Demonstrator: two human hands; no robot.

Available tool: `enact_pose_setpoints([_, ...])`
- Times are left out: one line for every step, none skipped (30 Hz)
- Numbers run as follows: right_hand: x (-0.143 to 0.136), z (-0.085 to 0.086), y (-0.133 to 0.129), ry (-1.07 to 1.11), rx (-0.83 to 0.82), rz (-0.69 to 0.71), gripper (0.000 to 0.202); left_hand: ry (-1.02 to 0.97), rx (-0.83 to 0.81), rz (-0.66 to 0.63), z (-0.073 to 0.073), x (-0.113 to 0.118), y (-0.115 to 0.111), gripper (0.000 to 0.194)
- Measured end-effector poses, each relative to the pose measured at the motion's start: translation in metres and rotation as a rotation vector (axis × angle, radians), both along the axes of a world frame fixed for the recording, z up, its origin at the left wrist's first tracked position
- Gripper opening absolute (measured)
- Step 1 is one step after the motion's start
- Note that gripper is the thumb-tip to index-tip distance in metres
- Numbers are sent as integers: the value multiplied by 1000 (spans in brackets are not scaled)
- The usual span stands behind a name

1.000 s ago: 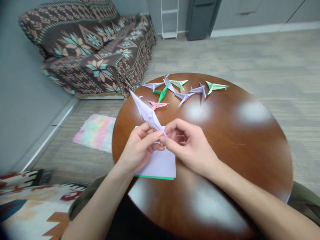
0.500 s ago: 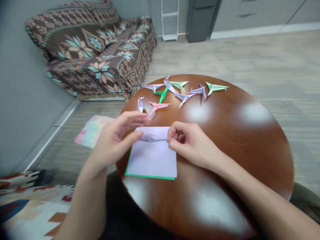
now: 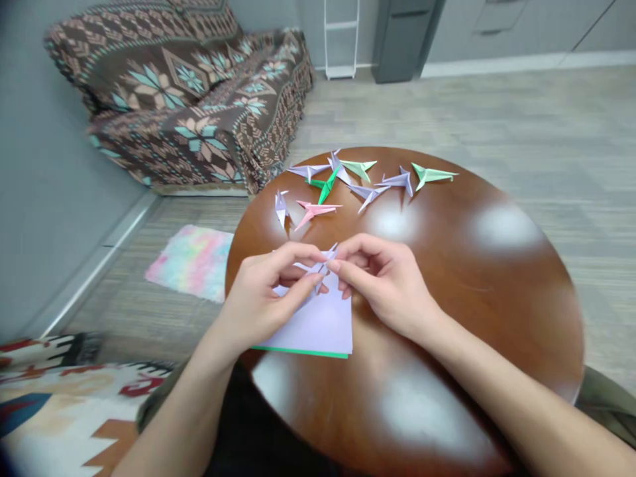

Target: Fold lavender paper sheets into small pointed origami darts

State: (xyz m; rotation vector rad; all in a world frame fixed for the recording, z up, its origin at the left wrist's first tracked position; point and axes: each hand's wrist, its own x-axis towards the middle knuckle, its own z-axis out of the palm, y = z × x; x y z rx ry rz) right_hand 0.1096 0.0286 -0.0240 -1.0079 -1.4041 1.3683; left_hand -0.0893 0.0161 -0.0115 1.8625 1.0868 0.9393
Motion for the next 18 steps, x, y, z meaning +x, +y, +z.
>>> enact_pose_setpoints([0, -1, 0, 0, 3, 2, 23, 22, 35, 20, 0, 1, 0, 17])
enact_pose_setpoints([0, -1, 0, 0, 10, 4, 22, 36, 63, 38, -1, 1, 1, 17])
enact_pose_setpoints([0, -1, -1, 0, 19, 4, 20, 41, 80, 50, -1, 1, 1, 16])
enact_pose_setpoints([0, -2, -1, 1, 32, 2, 18, 39, 84, 56, -2, 2, 2, 14])
enact_pose_setpoints([0, -2, -1, -1, 50, -2, 16, 31, 70, 57, -2, 2, 2, 13])
enact_pose_setpoints([0, -1, -1, -3, 69, -9, 14, 15, 38, 52, -3, 1, 3, 11])
enact_pose_setpoints([1, -1, -1, -7, 87, -15, 12, -14, -14, 41, -3, 1, 3, 10])
enact_pose_setpoints([1, 0, -1, -10, 102, -19, 11, -55, -82, 24, -3, 2, 3, 10])
enact_pose_setpoints([1, 1, -1, -13, 112, -23, 11, -107, -160, 5, -4, 2, 3, 10])
enact_pose_setpoints([1, 2, -1, -17, 114, -24, 12, -163, -239, -14, -4, 3, 3, 10])
enact_pose_setpoints([1, 3, -2, -21, 109, -25, 14, -219, -311, -28, -5, 4, 3, 11])
enact_pose_setpoints([1, 3, -2, -25, 101, -27, 17, -269, -371, -37, -5, 6, 3, 13])
enact_pose_setpoints([1, 4, -2, -26, 91, -31, 20, -313, -416, -39, -6, 8, 3, 16])
enact_pose_setpoints([1, 5, -3, -24, 79, -39, 22, -352, -447, -36, -7, 11, 4, 19])
enact_pose_setpoints([1, 5, -3, -22, 67, -48, 24, -387, -466, -31, -8, 13, 4, 22])
enact_pose_setpoints([1, 5, -4, -20, 54, -57, 25, -416, -478, -28, -9, 15, 4, 24])
enact_pose_setpoints([1, 5, -4, -19, 45, -69, 26, -443, -484, -27, -10, 17, 5, 25])
enact_pose_setpoints([0, 5, -4, -18, 38, -79, 27, -470, -488, -29, -11, 19, 5, 26])
